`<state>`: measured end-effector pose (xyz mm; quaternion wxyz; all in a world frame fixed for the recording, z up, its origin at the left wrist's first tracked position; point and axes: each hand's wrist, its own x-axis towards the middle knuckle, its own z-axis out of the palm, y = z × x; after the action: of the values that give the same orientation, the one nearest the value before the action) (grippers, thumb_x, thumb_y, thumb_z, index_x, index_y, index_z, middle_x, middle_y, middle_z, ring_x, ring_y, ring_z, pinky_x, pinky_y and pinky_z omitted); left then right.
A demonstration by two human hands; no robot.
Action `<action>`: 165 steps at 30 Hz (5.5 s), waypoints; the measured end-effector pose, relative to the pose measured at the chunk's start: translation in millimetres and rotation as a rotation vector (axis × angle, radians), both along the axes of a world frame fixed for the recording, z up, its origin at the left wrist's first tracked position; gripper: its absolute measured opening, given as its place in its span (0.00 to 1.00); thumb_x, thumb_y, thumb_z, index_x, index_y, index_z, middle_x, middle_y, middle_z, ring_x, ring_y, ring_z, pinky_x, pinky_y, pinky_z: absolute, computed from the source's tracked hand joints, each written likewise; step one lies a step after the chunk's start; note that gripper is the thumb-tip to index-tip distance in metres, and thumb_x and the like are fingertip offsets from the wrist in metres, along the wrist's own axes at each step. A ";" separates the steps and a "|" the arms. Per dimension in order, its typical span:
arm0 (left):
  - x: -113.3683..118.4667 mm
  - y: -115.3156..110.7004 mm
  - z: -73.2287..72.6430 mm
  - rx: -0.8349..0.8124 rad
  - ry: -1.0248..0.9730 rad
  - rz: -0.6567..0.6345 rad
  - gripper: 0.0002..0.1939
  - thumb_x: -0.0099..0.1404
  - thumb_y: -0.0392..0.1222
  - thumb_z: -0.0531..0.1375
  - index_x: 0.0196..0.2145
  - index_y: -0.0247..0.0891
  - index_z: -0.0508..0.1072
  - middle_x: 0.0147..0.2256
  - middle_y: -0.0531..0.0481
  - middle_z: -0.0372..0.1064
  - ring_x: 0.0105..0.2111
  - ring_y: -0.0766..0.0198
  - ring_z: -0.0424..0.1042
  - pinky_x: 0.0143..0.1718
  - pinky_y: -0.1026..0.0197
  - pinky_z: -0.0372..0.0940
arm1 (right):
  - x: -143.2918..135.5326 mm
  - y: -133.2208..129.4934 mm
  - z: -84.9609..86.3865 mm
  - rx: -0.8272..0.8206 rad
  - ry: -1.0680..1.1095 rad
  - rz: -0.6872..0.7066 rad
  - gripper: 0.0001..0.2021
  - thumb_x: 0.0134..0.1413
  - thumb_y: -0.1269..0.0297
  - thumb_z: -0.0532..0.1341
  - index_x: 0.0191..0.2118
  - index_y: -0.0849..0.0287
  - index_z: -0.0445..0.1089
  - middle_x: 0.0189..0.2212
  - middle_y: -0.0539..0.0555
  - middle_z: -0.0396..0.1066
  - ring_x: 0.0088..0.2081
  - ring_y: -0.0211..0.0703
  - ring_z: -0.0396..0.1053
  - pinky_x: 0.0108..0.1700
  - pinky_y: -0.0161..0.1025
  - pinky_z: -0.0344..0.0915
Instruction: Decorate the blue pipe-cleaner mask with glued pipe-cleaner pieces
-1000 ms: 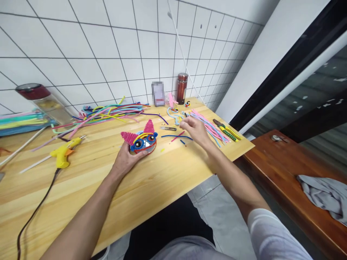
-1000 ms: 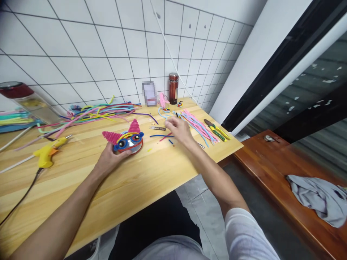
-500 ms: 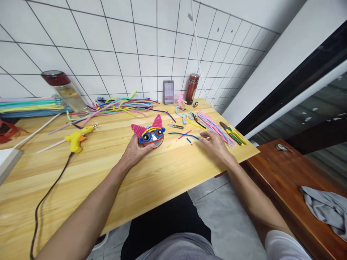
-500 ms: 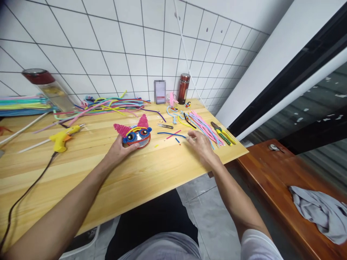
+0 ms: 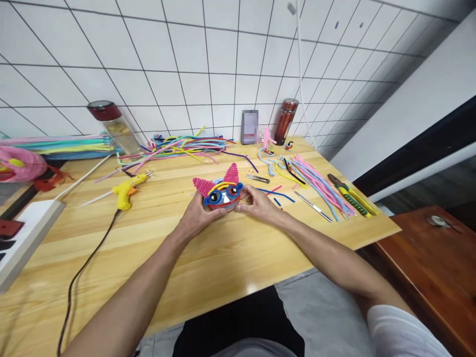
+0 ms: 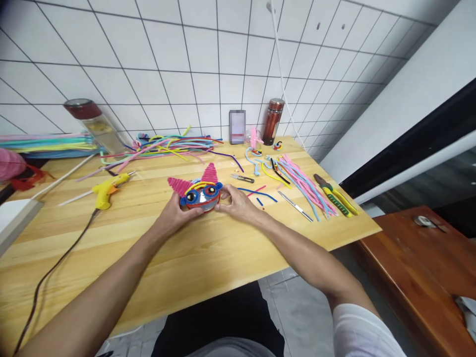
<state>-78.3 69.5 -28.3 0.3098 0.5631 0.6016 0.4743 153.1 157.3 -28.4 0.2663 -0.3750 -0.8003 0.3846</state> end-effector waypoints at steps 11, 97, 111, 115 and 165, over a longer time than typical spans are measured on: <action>-5.4 -0.6 -6.9 -0.040 0.021 0.020 0.47 0.45 0.61 0.79 0.59 0.40 0.71 0.57 0.37 0.77 0.59 0.38 0.76 0.63 0.39 0.71 | -0.9 -5.7 -20.3 0.125 0.059 0.029 0.25 0.56 0.60 0.74 0.58 0.53 0.70 0.46 0.55 0.78 0.46 0.49 0.76 0.47 0.44 0.71; -0.9 4.2 -5.6 0.043 -0.104 -0.108 0.47 0.51 0.59 0.77 0.60 0.35 0.66 0.59 0.35 0.73 0.59 0.44 0.75 0.61 0.44 0.71 | 2.9 -3.6 -3.4 -0.052 0.084 0.004 0.22 0.55 0.53 0.72 0.54 0.53 0.73 0.45 0.55 0.80 0.43 0.51 0.77 0.43 0.46 0.74; -3.0 4.5 -3.8 -0.003 -0.106 -0.097 0.46 0.51 0.59 0.78 0.60 0.37 0.68 0.57 0.36 0.76 0.57 0.43 0.77 0.59 0.44 0.73 | 9.0 -0.4 0.2 -0.106 0.283 -0.254 0.15 0.58 0.48 0.67 0.32 0.52 0.69 0.25 0.48 0.72 0.27 0.42 0.67 0.34 0.42 0.68; -2.5 3.2 -2.6 -0.019 -0.088 -0.077 0.45 0.51 0.60 0.78 0.60 0.39 0.69 0.58 0.37 0.76 0.57 0.42 0.77 0.60 0.43 0.73 | 5.9 -1.3 0.6 -0.254 0.421 -0.218 0.16 0.57 0.46 0.68 0.34 0.51 0.67 0.25 0.48 0.76 0.28 0.43 0.73 0.35 0.42 0.71; -4.4 -4.8 -4.8 -0.148 -0.016 0.078 0.49 0.45 0.66 0.78 0.57 0.36 0.72 0.55 0.35 0.77 0.55 0.40 0.77 0.58 0.41 0.72 | 5.7 -14.4 -9.7 -0.081 0.250 0.025 0.29 0.60 0.58 0.70 0.65 0.53 0.65 0.55 0.60 0.78 0.52 0.50 0.78 0.48 0.47 0.78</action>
<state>-82.7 64.6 -33.1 0.3367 0.5112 0.6539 0.4447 158.8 142.8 -38.1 0.3439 -0.3247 -0.7492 0.4638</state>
